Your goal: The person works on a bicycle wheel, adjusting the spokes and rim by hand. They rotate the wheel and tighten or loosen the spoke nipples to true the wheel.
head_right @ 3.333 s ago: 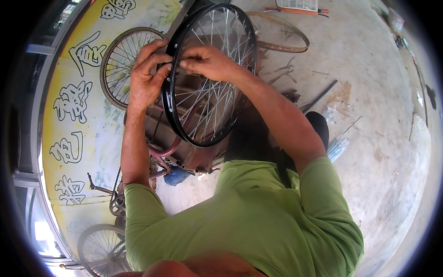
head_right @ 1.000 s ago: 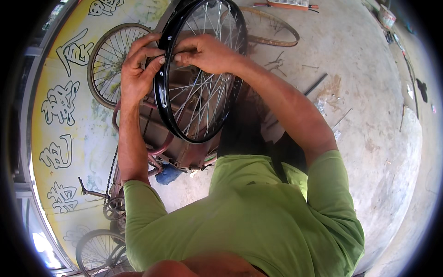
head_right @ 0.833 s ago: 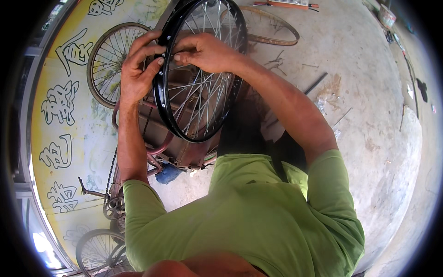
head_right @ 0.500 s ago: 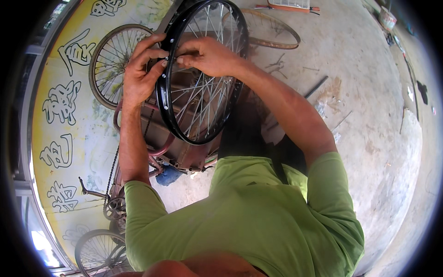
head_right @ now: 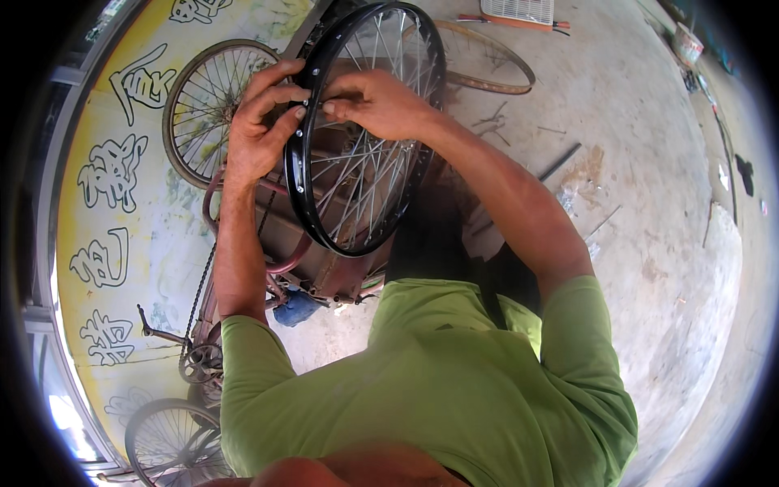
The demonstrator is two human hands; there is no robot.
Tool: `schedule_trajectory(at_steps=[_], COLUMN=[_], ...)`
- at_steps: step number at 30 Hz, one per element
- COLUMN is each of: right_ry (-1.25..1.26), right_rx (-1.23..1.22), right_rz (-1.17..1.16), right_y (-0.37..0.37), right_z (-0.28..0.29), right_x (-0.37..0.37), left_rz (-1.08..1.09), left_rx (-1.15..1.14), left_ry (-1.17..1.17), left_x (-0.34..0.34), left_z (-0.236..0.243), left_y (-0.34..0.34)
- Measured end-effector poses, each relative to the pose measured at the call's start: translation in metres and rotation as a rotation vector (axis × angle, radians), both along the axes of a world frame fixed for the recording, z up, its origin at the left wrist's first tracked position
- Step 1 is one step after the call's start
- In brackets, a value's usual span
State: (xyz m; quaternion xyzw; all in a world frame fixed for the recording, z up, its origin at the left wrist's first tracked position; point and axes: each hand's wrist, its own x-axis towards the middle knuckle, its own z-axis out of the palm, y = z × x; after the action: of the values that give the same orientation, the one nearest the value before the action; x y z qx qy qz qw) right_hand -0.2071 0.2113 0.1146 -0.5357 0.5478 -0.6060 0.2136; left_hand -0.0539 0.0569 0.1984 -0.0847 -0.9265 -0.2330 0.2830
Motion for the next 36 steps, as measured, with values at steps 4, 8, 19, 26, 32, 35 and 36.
schedule_trajectory(at_steps=[4,8,19,26,32,35,36], right_ry=[-0.04,-0.038,-0.077,-0.049,-0.212,-0.165,-0.082], right_rx=[-0.005,-0.04,-0.131,-0.14,-0.194,-0.025,-0.026], right_rz=[0.007,0.014,-0.027,-0.045,-0.053,0.116,-0.1], right_y=[-0.001,-0.003,-0.004,-0.024,-0.03,-0.032,-0.049], right_z=[-0.005,-0.012,-0.041,-0.053,-0.042,-0.039,-0.064], right_x=[0.0,-0.004,-0.015,-0.013,0.004,-0.001,0.009], left_rz=[0.014,-0.032,-0.169,-0.09,-0.033,-0.031,0.049], left_rx=[-0.02,-0.051,-0.117,0.058,0.073,-0.077,-0.052], left_ry=[-0.02,-0.01,0.157,0.264,0.222,0.154,0.116], left_x=[0.001,0.001,-0.006,0.009,0.022,0.016,0.023], left_z=[-0.002,0.0,-0.013,-0.028,-0.018,-0.014,-0.01], left_y=[-0.002,0.002,-0.013,-0.01,-0.01,-0.018,-0.015])
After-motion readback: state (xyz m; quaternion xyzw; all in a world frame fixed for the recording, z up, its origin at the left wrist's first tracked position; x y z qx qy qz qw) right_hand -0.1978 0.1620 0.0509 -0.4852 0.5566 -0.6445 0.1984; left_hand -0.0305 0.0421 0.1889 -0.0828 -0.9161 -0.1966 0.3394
